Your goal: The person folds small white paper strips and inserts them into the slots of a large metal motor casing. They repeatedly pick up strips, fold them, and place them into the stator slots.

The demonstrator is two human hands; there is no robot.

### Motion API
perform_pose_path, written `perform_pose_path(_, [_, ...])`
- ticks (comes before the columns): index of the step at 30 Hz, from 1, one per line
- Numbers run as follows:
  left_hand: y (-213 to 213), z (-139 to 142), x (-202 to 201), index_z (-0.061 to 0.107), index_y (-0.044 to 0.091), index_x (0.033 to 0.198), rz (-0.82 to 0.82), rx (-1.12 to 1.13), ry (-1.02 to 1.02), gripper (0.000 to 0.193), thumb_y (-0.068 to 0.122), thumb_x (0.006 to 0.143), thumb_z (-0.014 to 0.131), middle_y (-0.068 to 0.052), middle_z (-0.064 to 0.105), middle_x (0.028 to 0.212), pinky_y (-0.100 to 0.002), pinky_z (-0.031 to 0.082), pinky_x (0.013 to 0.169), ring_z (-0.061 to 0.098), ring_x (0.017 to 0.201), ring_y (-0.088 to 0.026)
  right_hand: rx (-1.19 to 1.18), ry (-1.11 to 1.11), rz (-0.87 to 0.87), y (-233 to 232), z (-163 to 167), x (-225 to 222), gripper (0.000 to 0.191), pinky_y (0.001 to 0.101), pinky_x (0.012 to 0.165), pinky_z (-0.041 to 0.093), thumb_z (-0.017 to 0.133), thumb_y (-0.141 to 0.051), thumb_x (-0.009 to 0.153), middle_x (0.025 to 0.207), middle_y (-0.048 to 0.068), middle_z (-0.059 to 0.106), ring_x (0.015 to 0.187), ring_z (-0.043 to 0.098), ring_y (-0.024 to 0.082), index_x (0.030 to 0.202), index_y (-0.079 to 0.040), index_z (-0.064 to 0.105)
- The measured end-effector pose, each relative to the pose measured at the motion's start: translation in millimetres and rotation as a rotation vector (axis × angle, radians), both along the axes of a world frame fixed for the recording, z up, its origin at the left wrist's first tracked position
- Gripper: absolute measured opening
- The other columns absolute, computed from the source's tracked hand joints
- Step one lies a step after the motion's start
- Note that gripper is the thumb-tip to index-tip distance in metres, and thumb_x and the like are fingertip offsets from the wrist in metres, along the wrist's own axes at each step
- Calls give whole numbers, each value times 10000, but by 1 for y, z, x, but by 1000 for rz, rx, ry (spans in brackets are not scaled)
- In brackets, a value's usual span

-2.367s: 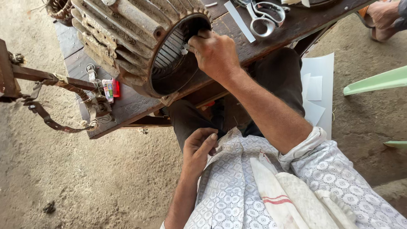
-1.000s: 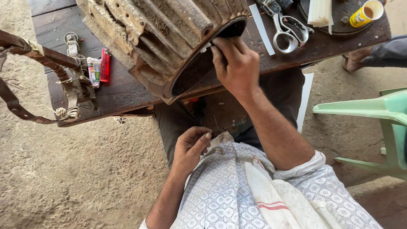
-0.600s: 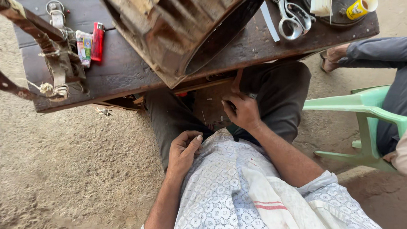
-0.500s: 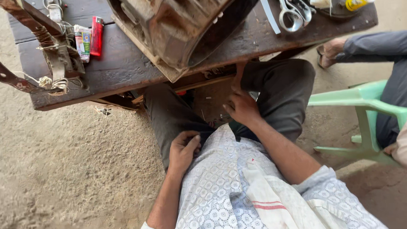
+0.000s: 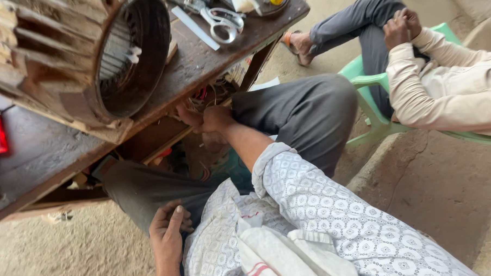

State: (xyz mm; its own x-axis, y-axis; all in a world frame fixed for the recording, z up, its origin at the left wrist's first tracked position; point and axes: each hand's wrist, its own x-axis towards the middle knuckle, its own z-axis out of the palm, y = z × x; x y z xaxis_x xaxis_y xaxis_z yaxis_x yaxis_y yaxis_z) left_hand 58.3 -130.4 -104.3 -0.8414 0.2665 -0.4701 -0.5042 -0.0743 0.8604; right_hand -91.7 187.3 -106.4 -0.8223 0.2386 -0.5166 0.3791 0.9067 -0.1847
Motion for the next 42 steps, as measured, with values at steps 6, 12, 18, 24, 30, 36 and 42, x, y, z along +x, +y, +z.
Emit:
perform_pose_path(6, [-6,16,22,697,-11,1168,-32,-62,22,283,164,945,692,-80,713,835,-263,541,554,639,655,-116,86,59,221,-28,-8,40,801,496,865,560,809,-698,720,1119,176,730,1041,704,354,1131,-16,726])
perform_pose_path(12, [10,29,31,722,0,1125,-16,-71,89,262,180,934,720,-40,722,846,-238,525,566,623,667,-87,-42,384,451,-58,19,99,817,513,816,551,855,-528,643,1147,270,686,1025,666,422,1225,-3,624])
perform_pose_path(18, [9,40,22,745,23,1106,-150,-299,195,267,212,919,729,-71,763,863,-266,547,660,672,737,-126,-87,-121,433,-84,-3,102,733,502,888,575,725,-616,835,1098,212,745,1044,719,383,1246,-19,621])
perform_pose_path(24, [19,51,-8,746,27,1084,-193,-396,269,277,230,897,723,-117,800,957,-328,586,766,751,845,-208,-140,-170,458,-77,-35,78,822,506,845,574,733,-718,769,984,230,737,950,722,392,1138,14,674])
perform_pose_path(30, [35,45,-32,743,30,1083,-237,-393,234,266,217,897,715,-125,798,993,-339,595,809,771,893,-231,-230,21,509,-49,-81,68,748,485,852,560,778,-701,733,849,257,735,867,718,404,833,40,751])
perform_pose_path(36, [55,49,-66,754,19,1041,-90,-361,450,202,161,902,725,-136,792,972,-340,603,789,772,890,-232,-404,89,535,-33,-98,58,605,480,831,579,749,-591,735,866,230,749,858,739,377,888,-7,774])
perform_pose_path(42, [53,68,-97,741,33,1020,140,-406,662,127,145,961,735,-64,757,866,-263,571,620,712,729,-131,-435,-166,481,-33,-86,39,720,477,839,561,765,-687,716,932,220,751,899,729,374,1001,-25,765])
